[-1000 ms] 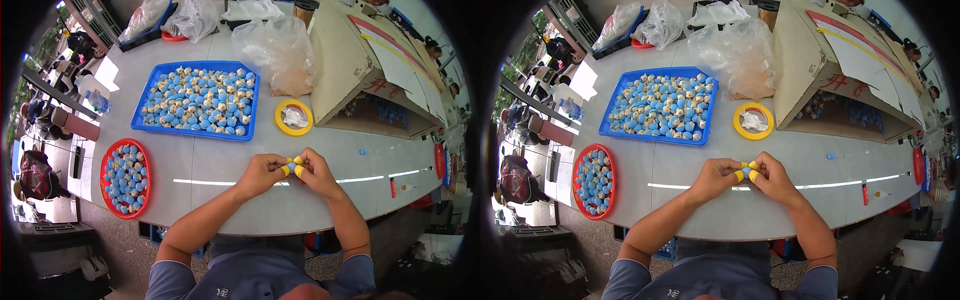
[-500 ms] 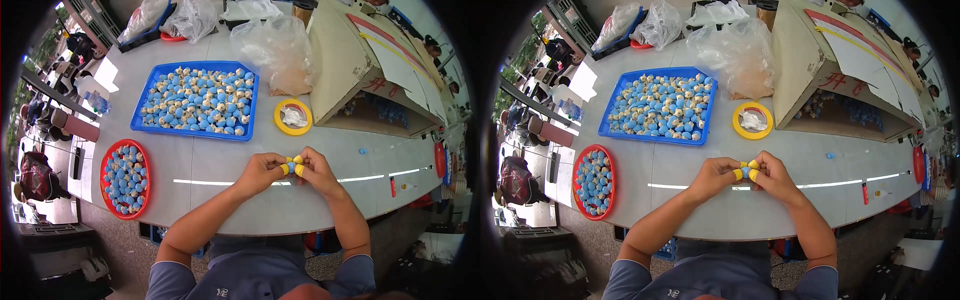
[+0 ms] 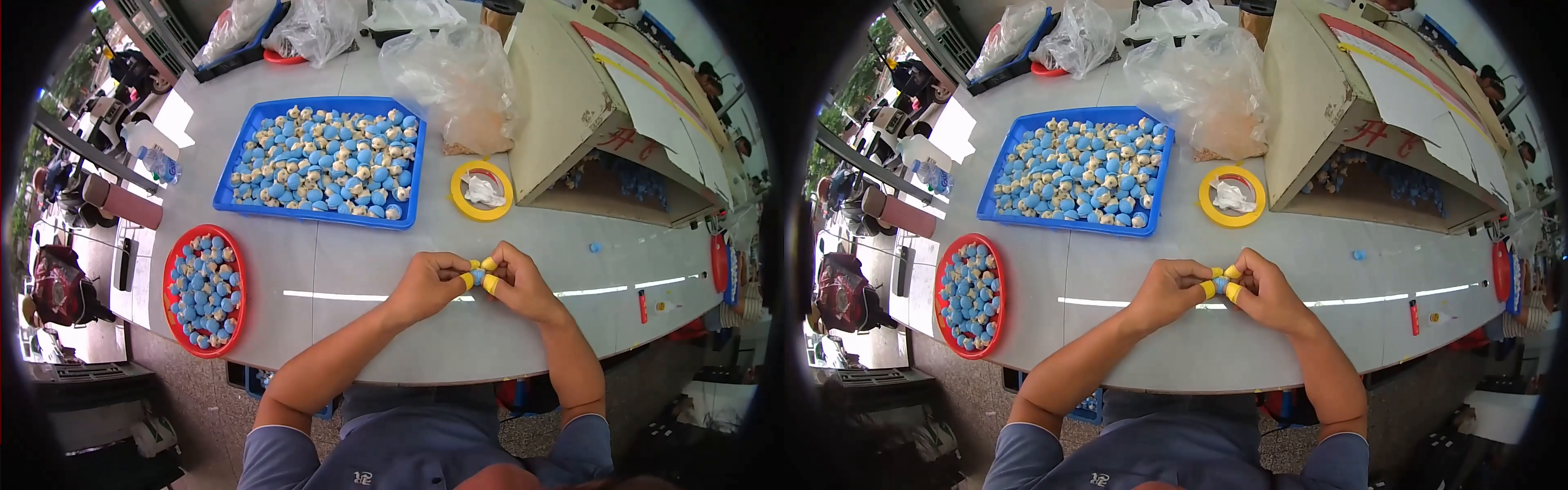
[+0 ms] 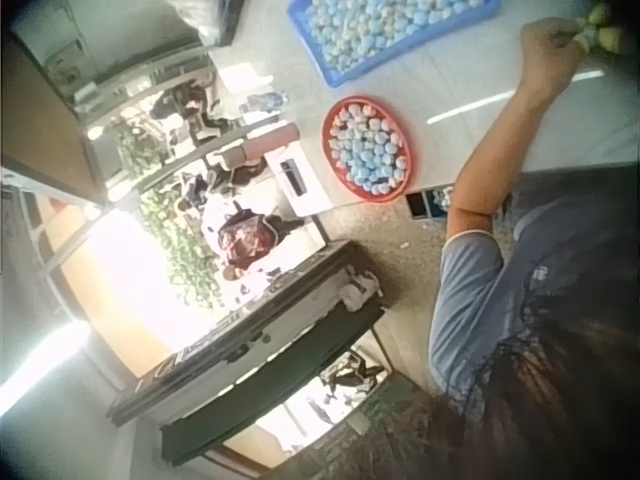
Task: The person assembles small multi-colored plastic toy components by hand on a factory workbench, using a glue bottle to join parts.
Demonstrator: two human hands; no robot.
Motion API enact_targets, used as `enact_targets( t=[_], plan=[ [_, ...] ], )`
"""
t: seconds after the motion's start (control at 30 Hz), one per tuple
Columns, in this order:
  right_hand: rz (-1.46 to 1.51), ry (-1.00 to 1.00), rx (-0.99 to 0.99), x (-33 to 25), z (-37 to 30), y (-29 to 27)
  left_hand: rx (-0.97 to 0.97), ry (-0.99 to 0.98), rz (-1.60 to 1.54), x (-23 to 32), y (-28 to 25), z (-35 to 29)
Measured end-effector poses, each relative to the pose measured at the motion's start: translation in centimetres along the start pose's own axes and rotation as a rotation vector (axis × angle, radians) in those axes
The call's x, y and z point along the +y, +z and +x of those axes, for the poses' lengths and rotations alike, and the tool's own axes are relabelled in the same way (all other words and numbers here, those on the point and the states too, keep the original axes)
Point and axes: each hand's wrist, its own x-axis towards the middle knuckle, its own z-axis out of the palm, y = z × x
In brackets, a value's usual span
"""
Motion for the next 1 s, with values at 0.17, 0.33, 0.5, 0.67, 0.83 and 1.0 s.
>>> enact_targets(
  t=[0.17,0.33,0.5,0.67,0.83,1.0],
  plan=[
    [-0.03,0.0,0.005,0.02,0.02,0.09,0.013,0.004,0.043,0.3,0.07,-0.11],
    [-0.01,0.019,0.023,-0.26,0.01,0.25,0.007,-0.01,0.017,0.26,0.1,-0.01],
    [0.043,0.049,0.037,-0.43,0.07,0.26,-0.014,-0.019,-0.074,0.02,0.12,0.04],
    [0.076,0.099,0.059,-0.28,0.16,0.15,-0.042,-0.021,-0.062,0.6,0.16,-0.05],
    [0.133,0.153,0.057,-0.66,0.16,0.06,-0.061,-0.013,-0.098,0.44,0.09,0.13],
    [0.138,0.16,0.062,-0.75,0.07,0.02,-0.054,-0.034,-0.075,0.63,-0.01,0.16]
  ],
)
